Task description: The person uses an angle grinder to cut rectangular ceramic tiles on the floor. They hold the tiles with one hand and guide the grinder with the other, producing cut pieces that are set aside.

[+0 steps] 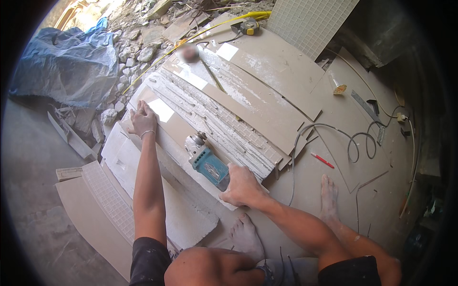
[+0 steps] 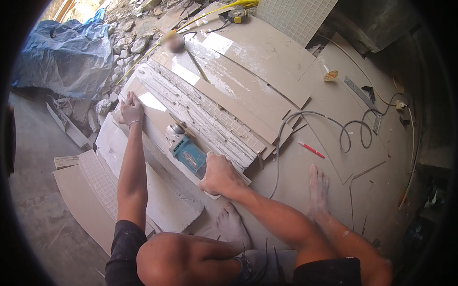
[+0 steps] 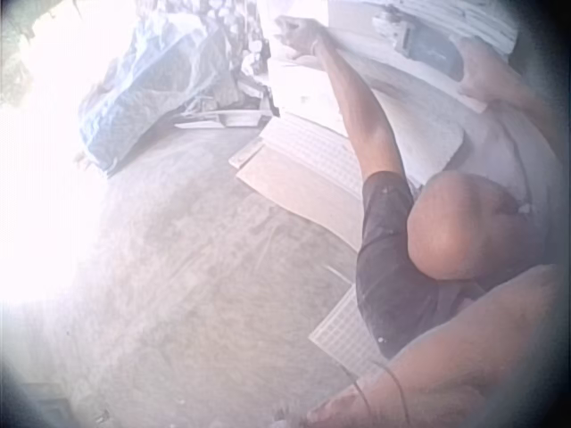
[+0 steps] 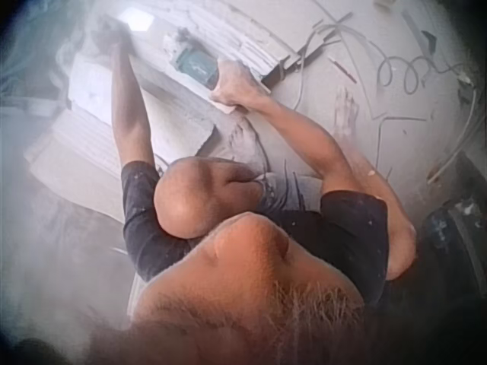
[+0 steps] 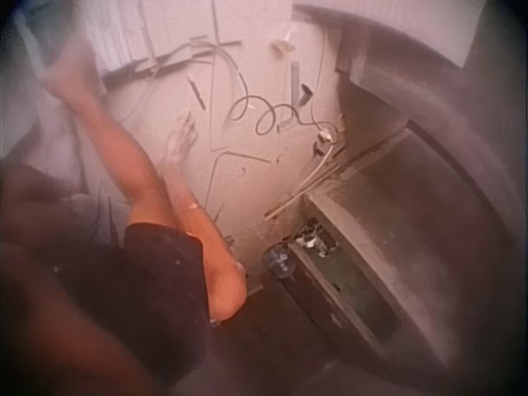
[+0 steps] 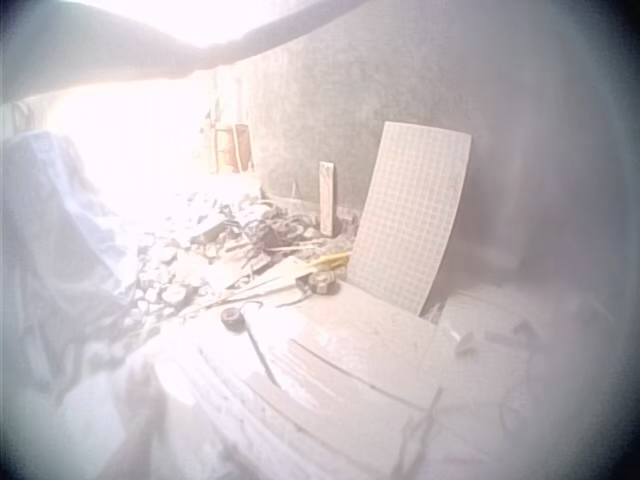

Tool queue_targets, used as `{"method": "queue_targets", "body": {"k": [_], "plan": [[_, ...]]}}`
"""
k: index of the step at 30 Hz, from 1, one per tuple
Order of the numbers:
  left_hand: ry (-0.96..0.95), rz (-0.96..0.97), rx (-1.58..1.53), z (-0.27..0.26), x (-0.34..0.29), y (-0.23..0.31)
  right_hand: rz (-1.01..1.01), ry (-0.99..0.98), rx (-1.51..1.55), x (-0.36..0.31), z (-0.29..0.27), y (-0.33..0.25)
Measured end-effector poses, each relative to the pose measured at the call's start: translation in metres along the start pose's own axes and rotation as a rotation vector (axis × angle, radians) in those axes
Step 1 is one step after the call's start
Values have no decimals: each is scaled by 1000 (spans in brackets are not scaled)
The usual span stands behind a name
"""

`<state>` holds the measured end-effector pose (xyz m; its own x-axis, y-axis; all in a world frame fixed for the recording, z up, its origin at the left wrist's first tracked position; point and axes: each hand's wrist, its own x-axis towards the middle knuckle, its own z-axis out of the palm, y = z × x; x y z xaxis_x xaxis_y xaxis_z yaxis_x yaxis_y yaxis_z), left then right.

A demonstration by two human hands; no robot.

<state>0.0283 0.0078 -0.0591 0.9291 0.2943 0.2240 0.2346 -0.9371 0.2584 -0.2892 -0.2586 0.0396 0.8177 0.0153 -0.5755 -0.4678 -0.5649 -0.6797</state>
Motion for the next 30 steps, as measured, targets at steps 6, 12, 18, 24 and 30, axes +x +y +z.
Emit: {"method": "queue_targets", "body": {"k": [6,12,18,24,30], "plan": [[4,22,9,0,0,-1,28,-80,41,-16,-15,-3],[1,10,-4,1,0,1,1,-31,50,-31,-14,12],[5,16,1,1,2,-1,2,-22,58,-40,-8,28],[6,9,-3,4,2,-2,-1,-3,39,-43,-7,31],[4,20,0,3,3,-3,1,-17,40,-32,-8,19]]}}
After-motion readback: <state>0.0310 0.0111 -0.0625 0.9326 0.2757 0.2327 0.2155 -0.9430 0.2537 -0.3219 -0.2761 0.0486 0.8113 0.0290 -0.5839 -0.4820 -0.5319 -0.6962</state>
